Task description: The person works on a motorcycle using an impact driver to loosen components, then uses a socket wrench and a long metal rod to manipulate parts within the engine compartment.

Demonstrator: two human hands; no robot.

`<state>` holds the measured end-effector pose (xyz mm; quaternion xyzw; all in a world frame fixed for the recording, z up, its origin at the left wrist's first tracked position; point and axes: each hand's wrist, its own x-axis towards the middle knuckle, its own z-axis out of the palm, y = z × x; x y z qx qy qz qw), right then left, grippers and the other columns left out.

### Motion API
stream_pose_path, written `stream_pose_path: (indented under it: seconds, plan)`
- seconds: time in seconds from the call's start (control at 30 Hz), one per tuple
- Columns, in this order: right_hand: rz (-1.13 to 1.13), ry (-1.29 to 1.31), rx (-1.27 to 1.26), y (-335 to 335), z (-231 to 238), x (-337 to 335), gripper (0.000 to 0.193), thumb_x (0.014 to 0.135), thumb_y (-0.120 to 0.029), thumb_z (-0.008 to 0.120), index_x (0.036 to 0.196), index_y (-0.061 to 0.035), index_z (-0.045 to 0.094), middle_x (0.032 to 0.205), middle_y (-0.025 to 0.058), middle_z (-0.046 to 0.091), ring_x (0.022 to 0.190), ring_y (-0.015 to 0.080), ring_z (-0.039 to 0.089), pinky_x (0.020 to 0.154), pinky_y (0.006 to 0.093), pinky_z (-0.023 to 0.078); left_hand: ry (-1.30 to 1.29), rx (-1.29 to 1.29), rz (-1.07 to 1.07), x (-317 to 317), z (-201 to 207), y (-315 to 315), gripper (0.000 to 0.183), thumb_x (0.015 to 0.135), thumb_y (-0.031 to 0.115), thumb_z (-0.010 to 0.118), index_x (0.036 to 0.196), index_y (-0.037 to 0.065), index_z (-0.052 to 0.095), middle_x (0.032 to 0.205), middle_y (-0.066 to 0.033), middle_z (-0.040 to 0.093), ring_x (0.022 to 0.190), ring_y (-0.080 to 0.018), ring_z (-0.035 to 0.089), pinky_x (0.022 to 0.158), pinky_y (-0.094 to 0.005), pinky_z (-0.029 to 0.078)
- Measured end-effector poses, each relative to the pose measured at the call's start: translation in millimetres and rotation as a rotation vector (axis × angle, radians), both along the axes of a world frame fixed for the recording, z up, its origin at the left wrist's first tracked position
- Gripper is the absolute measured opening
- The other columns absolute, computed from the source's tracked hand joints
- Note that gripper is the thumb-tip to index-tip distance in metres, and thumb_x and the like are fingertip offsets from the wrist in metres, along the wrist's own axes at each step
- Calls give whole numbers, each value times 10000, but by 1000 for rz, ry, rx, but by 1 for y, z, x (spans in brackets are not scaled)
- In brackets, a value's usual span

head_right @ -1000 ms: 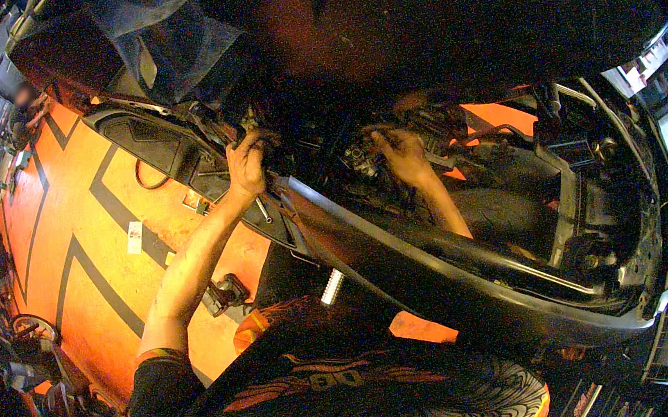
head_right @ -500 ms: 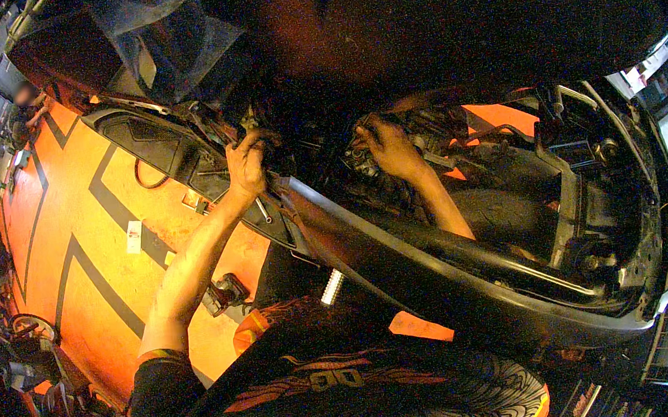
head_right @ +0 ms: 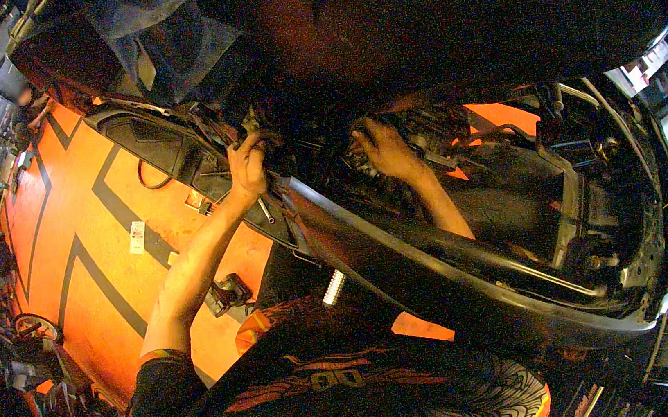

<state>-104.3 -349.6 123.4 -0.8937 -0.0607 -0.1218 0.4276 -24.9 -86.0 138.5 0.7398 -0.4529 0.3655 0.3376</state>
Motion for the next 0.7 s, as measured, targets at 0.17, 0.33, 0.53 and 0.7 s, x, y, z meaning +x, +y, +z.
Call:
stream_pose_path:
  seconds: [0.17, 0.33, 0.53, 0.7]
  plan:
    - [-14, 35, 19, 3, 7, -2, 246, 918, -246, 455, 949, -6, 500, 802, 156, 636, 777, 265, 637, 695, 369, 482, 230, -23, -6, -3, 1, 4, 164, 699, 92, 458, 650, -43, 537, 783, -197, 590, 540, -353, 489, 500, -413, 359]
    - [-40, 27, 34, -4, -5, 0, 230, 897, -252, 487, 933, -28, 520, 775, 142, 644, 761, 318, 623, 692, 398, 468, 246, -25, 13, -9, 11, -1, 202, 711, 120, 433, 703, -35, 562, 753, -202, 585, 569, -360, 496, 510, -417, 359]
    - [-11, 44, 122, -1, -3, 0, 205, 891, -228, 491, 924, -27, 517, 781, 149, 639, 757, 323, 621, 679, 411, 465, 424, -124, -24, -9, 10, -3, 282, 719, 170, 399, 814, 2, 604, 603, -183, 524, 560, -374, 480, 523, -409, 360]
    - [-22, 94, 8, 16, 21, -5, 245, 889, -239, 486, 954, -6, 522, 828, 180, 628, 810, 353, 602, 729, 423, 460, 394, -74, 5, -6, 5, 4, 277, 722, 161, 399, 808, -8, 600, 608, -181, 522, 568, -369, 482, 543, -405, 361]
